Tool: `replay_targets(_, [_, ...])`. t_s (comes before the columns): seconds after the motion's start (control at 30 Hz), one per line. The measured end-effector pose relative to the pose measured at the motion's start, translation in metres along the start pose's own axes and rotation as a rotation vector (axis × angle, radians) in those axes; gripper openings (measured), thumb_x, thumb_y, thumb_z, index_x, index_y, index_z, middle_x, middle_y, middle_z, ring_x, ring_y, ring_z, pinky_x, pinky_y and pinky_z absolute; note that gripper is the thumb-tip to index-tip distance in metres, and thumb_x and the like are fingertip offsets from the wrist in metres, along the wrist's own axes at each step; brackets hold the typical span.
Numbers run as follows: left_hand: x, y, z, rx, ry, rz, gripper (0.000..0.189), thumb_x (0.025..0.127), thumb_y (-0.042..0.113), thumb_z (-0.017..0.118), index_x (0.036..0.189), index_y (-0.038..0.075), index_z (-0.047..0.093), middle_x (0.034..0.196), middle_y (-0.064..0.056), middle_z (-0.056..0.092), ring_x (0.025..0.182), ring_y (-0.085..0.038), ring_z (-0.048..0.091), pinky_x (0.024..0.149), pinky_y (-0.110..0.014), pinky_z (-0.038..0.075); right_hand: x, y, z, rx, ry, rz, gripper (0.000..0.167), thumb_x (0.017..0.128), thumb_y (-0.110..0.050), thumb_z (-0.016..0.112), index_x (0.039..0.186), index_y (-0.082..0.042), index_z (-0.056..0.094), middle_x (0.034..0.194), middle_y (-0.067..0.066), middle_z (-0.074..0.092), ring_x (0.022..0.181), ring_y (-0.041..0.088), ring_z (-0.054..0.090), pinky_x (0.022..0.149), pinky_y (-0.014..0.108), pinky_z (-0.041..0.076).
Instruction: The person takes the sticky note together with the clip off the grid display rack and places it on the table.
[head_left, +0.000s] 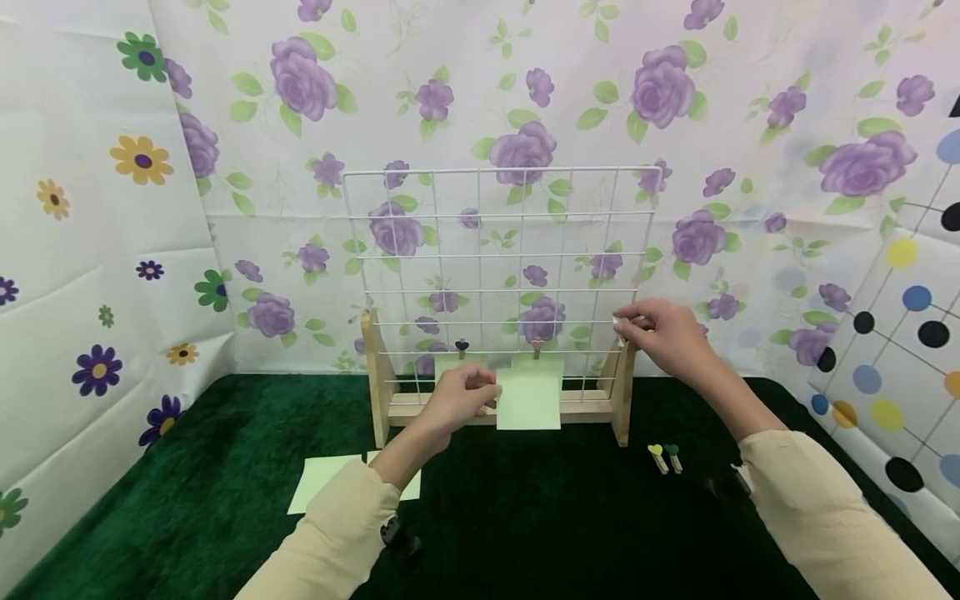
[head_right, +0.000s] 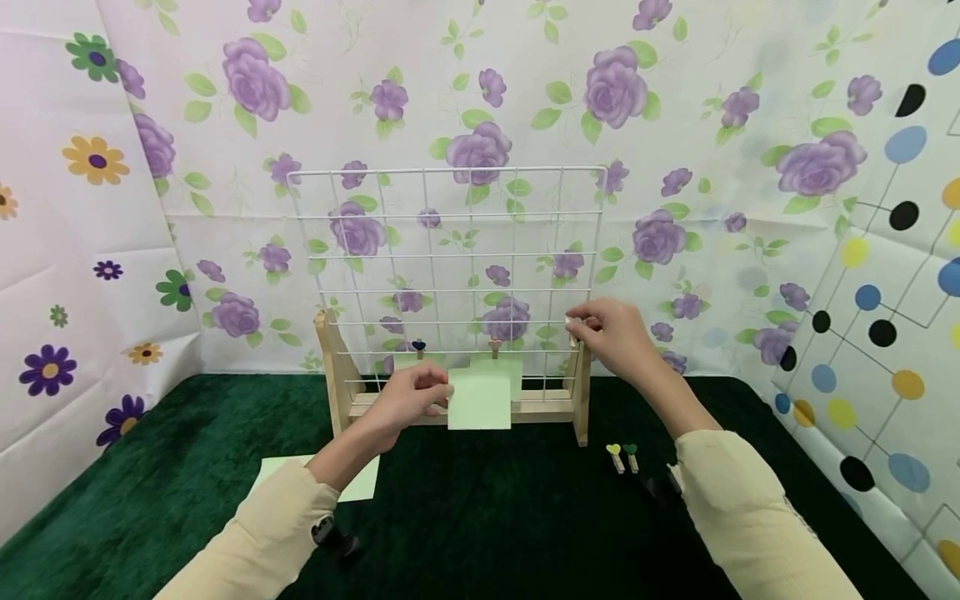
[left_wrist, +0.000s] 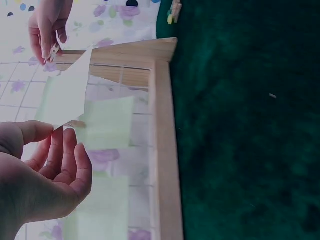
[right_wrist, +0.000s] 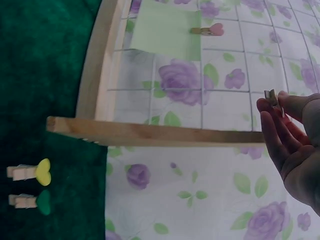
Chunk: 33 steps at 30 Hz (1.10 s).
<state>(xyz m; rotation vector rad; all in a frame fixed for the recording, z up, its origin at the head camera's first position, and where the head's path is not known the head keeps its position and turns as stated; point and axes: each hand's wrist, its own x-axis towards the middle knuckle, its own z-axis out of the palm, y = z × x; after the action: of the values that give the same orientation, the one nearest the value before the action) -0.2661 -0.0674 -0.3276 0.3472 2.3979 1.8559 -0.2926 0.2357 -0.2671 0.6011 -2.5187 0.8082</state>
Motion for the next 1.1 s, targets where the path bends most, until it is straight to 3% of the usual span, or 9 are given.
replay_targets(0.2, [-0.011, -0.016, -0.010, 0.038, -0.005, -0.020, 0.012, 0.095, 0.009, 0.058, 0.101, -0.001, 0.060, 0.100, -0.011, 0.064, 0.088, -0.026, 0.064, 0.080, -0.043, 0.052, -0.015, 0.015, 0.002, 0.022, -0.071, 0.031, 0.023, 0.096, -0.015, 0.061, 0.109, 0.002, 0.069, 0.089, 0.010, 0.068, 0.070, 0.021, 0.066, 0.061, 0.035, 0.053])
replay_targets(0.43, [-0.020, -0.033, -0.025, 0.091, 0.004, -0.085, 0.010, 0.094, 0.008, 0.059, 0.099, 0.000, 0.061, 0.095, -0.010, 0.064, 0.086, -0.027, 0.064, 0.080, -0.047, 0.051, -0.036, 0.034, 0.003, 0.005, -0.136, 0.093, 0.024, 0.097, -0.015, 0.061, 0.109, 0.003, 0.068, 0.090, 0.008, 0.067, 0.067, 0.017, 0.063, 0.059, 0.032, 0.051])
replay_targets(0.73, [-0.028, -0.055, -0.045, 0.155, 0.026, -0.169, 0.010, 0.093, 0.007, 0.060, 0.099, -0.001, 0.062, 0.093, -0.008, 0.065, 0.080, -0.022, 0.065, 0.076, -0.043, 0.052, -0.061, 0.055, 0.004, 0.013, -0.203, 0.100, 0.023, 0.095, -0.016, 0.063, 0.107, 0.002, 0.070, 0.085, 0.002, 0.068, 0.067, 0.012, 0.063, 0.058, 0.026, 0.052])
replay_targets(1.1, [-0.036, -0.069, -0.051, 0.257, 0.021, -0.225, 0.010, 0.092, 0.003, 0.062, 0.098, -0.003, 0.064, 0.085, -0.008, 0.064, 0.073, -0.020, 0.063, 0.065, -0.036, 0.050, -0.084, 0.073, 0.014, -0.011, -0.237, 0.177, 0.025, 0.095, -0.020, 0.063, 0.107, 0.001, 0.069, 0.080, -0.003, 0.066, 0.069, 0.019, 0.064, 0.059, 0.028, 0.051])
